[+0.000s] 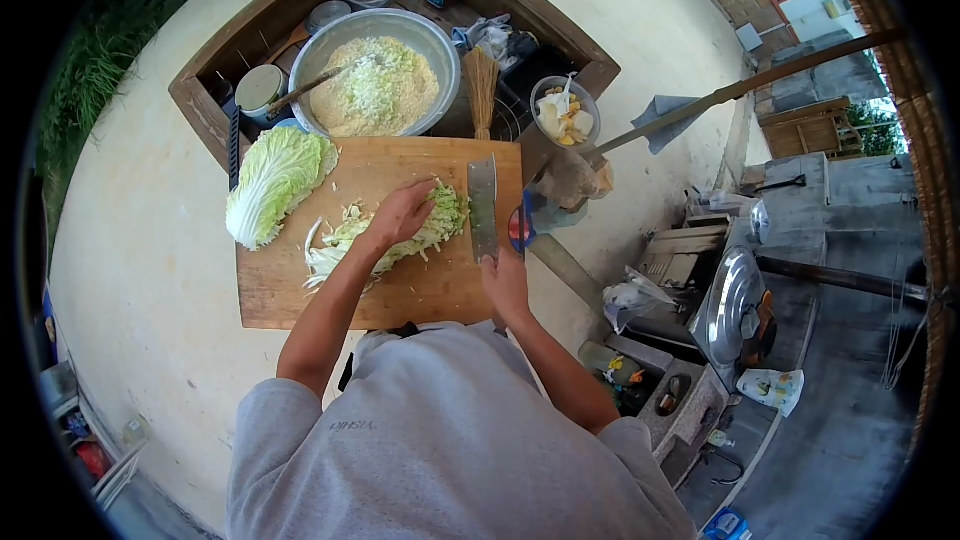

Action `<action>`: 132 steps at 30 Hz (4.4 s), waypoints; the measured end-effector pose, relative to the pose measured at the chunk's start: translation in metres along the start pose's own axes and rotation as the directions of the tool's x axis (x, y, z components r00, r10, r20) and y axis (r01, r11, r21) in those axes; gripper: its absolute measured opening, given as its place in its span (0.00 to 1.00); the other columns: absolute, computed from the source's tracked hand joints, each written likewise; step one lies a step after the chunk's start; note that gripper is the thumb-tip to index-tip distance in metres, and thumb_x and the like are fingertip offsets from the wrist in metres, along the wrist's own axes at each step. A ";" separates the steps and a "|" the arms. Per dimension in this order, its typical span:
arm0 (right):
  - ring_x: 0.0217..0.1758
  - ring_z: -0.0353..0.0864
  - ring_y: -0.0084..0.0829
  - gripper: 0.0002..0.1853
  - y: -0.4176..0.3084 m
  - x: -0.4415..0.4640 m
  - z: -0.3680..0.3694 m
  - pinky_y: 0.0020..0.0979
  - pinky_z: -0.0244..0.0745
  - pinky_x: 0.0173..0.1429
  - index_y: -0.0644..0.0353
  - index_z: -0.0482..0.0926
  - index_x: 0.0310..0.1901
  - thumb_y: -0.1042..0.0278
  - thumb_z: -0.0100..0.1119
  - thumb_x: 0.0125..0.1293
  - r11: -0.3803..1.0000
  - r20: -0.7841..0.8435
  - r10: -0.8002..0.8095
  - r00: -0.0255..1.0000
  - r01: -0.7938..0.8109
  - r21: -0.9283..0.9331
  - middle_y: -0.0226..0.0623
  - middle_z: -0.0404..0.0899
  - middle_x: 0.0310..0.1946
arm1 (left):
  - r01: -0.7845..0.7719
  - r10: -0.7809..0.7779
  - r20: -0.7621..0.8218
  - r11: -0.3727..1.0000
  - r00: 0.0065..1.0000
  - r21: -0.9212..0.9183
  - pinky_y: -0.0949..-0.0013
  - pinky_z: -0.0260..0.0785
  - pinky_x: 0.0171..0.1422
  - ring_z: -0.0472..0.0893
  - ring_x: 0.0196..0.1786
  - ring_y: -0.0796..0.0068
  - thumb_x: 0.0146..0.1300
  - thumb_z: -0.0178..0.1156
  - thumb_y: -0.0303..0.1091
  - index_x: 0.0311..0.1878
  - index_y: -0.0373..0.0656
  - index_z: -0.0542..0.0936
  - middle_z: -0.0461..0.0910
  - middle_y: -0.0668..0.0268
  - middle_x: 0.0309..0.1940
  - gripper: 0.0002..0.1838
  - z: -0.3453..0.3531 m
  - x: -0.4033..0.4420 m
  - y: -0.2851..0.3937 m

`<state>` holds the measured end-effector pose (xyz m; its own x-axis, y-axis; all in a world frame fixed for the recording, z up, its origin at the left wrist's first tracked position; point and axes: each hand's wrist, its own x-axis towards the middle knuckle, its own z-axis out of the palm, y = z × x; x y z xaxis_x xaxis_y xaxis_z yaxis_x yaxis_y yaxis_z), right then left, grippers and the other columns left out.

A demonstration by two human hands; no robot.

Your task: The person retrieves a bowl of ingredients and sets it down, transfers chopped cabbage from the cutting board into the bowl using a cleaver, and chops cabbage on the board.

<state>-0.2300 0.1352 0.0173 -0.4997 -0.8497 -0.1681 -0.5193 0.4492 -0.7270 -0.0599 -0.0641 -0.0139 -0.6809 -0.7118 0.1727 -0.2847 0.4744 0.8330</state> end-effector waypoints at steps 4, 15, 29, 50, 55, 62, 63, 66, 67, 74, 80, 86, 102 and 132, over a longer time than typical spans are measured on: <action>0.29 0.81 0.52 0.10 -0.008 0.008 -0.013 0.48 0.73 0.34 0.67 0.76 0.38 0.66 0.55 0.68 0.997 0.059 0.006 0.998 -0.002 -0.076 0.53 0.79 0.24 | 0.056 -0.058 0.005 0.977 0.998 0.208 0.51 0.74 0.58 0.80 0.54 0.46 0.65 0.57 0.27 0.49 0.36 0.80 0.83 0.52 0.51 0.11 0.024 0.001 0.001; 0.32 0.82 0.61 0.09 -0.068 0.050 -0.043 0.56 0.75 0.39 0.65 0.74 0.35 0.67 0.54 0.67 0.847 0.283 -0.255 0.924 0.355 -0.395 0.57 0.79 0.24 | 0.135 -0.014 -0.254 0.876 0.967 0.464 0.59 0.69 0.56 0.77 0.51 0.57 0.59 0.58 0.28 0.42 0.41 0.79 0.79 0.62 0.44 0.08 0.043 -0.018 0.027; 0.34 0.81 0.61 0.09 -0.055 0.054 -0.033 0.57 0.74 0.37 0.66 0.71 0.40 0.68 0.53 0.69 0.896 0.303 -0.211 0.929 0.308 -0.320 0.59 0.79 0.25 | 0.113 0.072 -0.429 0.913 0.901 0.391 0.56 0.69 0.46 0.75 0.45 0.55 0.54 0.57 0.26 0.39 0.42 0.75 0.74 0.59 0.39 0.08 0.056 -0.014 0.024; 0.31 0.80 0.62 0.09 -0.065 0.052 -0.038 0.58 0.72 0.35 0.64 0.71 0.39 0.66 0.55 0.67 0.887 0.394 -0.253 0.884 0.374 -0.270 0.58 0.79 0.24 | 0.144 0.023 -0.365 0.894 0.931 0.425 0.54 0.68 0.48 0.74 0.45 0.52 0.56 0.57 0.27 0.41 0.41 0.73 0.73 0.56 0.41 0.09 0.057 -0.011 0.022; 0.38 0.81 0.62 0.09 -0.054 0.051 0.003 0.57 0.73 0.42 0.65 0.72 0.41 0.67 0.54 0.67 0.883 0.327 -0.081 0.942 0.221 -0.415 0.60 0.81 0.32 | 0.173 -0.037 -0.312 0.890 0.949 0.422 0.54 0.68 0.49 0.74 0.45 0.52 0.57 0.57 0.27 0.41 0.40 0.73 0.73 0.55 0.42 0.09 0.055 -0.013 0.024; 0.39 0.81 0.63 0.09 -0.074 0.042 -0.039 0.57 0.73 0.42 0.65 0.73 0.42 0.67 0.53 0.69 0.937 0.391 -0.104 0.915 0.221 -0.269 0.62 0.80 0.32 | 0.174 -0.029 -0.328 0.890 0.944 0.422 0.54 0.68 0.49 0.74 0.45 0.51 0.58 0.56 0.26 0.42 0.40 0.72 0.73 0.54 0.41 0.09 0.058 -0.016 0.021; 0.41 0.80 0.64 0.10 -0.082 0.043 -0.045 0.58 0.72 0.43 0.65 0.74 0.43 0.66 0.52 0.70 0.935 0.438 -0.046 0.898 0.193 -0.297 0.63 0.80 0.35 | 0.179 -0.034 -0.330 0.889 0.943 0.421 0.53 0.68 0.49 0.74 0.45 0.51 0.58 0.56 0.26 0.42 0.40 0.72 0.73 0.54 0.41 0.09 0.058 -0.016 0.021; 0.34 0.81 0.62 0.10 -0.056 0.042 -0.029 0.57 0.74 0.39 0.66 0.71 0.42 0.67 0.55 0.68 0.882 0.455 -0.208 0.866 0.367 -0.296 0.60 0.80 0.27 | 0.198 -0.054 -0.331 0.886 0.942 0.419 0.53 0.68 0.48 0.74 0.45 0.51 0.59 0.55 0.25 0.41 0.40 0.72 0.73 0.54 0.40 0.07 0.057 -0.014 0.022; 0.33 0.81 0.62 0.10 -0.044 0.039 -0.011 0.57 0.74 0.39 0.66 0.71 0.43 0.67 0.55 0.68 0.896 0.386 -0.211 0.898 0.336 -0.292 0.60 0.80 0.27 | 0.206 -0.062 -0.330 0.884 0.942 0.421 0.53 0.68 0.48 0.74 0.45 0.51 0.59 0.55 0.25 0.41 0.40 0.72 0.73 0.54 0.40 0.07 0.057 -0.014 0.023; 0.30 0.81 0.63 0.10 -0.028 0.033 0.024 0.60 0.72 0.35 0.64 0.71 0.45 0.66 0.55 0.69 0.924 0.170 -0.212 0.962 0.254 -0.287 0.60 0.80 0.25 | 0.169 -0.063 -0.285 0.916 0.956 0.363 0.55 0.69 0.51 0.74 0.45 0.50 0.62 0.56 0.26 0.41 0.37 0.73 0.74 0.52 0.39 0.05 0.048 -0.010 0.027; 0.34 0.80 0.64 0.10 -0.068 0.034 -0.007 0.61 0.72 0.38 0.63 0.72 0.44 0.65 0.54 0.69 0.947 0.231 -0.137 0.963 0.195 -0.255 0.61 0.79 0.28 | 0.151 -0.024 -0.284 0.888 0.959 0.434 0.55 0.69 0.51 0.76 0.45 0.50 0.70 0.56 0.29 0.42 0.39 0.78 0.78 0.54 0.39 0.05 0.018 -0.018 0.033; 0.43 0.81 0.61 0.10 -0.085 0.039 -0.030 0.57 0.74 0.43 0.63 0.74 0.44 0.65 0.55 0.67 0.920 0.382 -0.071 0.921 0.208 -0.332 0.59 0.81 0.35 | 0.144 -0.016 -0.278 0.884 0.960 0.446 0.54 0.68 0.53 0.76 0.48 0.54 0.59 0.58 0.27 0.40 0.41 0.76 0.77 0.58 0.41 0.06 0.030 -0.026 0.021; 0.38 0.81 0.61 0.09 -0.078 0.038 -0.016 0.58 0.73 0.42 0.64 0.73 0.42 0.66 0.54 0.68 0.933 0.323 -0.094 0.942 0.197 -0.302 0.60 0.81 0.31 | 0.160 -0.045 -0.276 0.898 0.960 0.411 0.54 0.71 0.50 0.75 0.46 0.51 0.59 0.59 0.25 0.42 0.40 0.74 0.74 0.55 0.41 0.08 0.033 -0.027 0.018; 0.32 0.81 0.63 0.09 -0.060 0.027 0.017 0.59 0.74 0.38 0.65 0.72 0.39 0.68 0.56 0.66 0.937 0.251 -0.185 0.950 0.247 -0.247 0.60 0.80 0.25 | 0.152 -0.037 -0.265 0.889 0.964 0.431 0.53 0.69 0.50 0.74 0.46 0.50 0.60 0.55 0.25 0.42 0.39 0.71 0.73 0.54 0.41 0.07 0.034 -0.029 0.018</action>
<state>-0.2007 0.0810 0.0451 -0.2049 -0.9597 -0.1924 -0.7815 0.2788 -0.5581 -0.0685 -0.0173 -0.0213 -0.4669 -0.8404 0.2751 -0.6478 0.5368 0.5405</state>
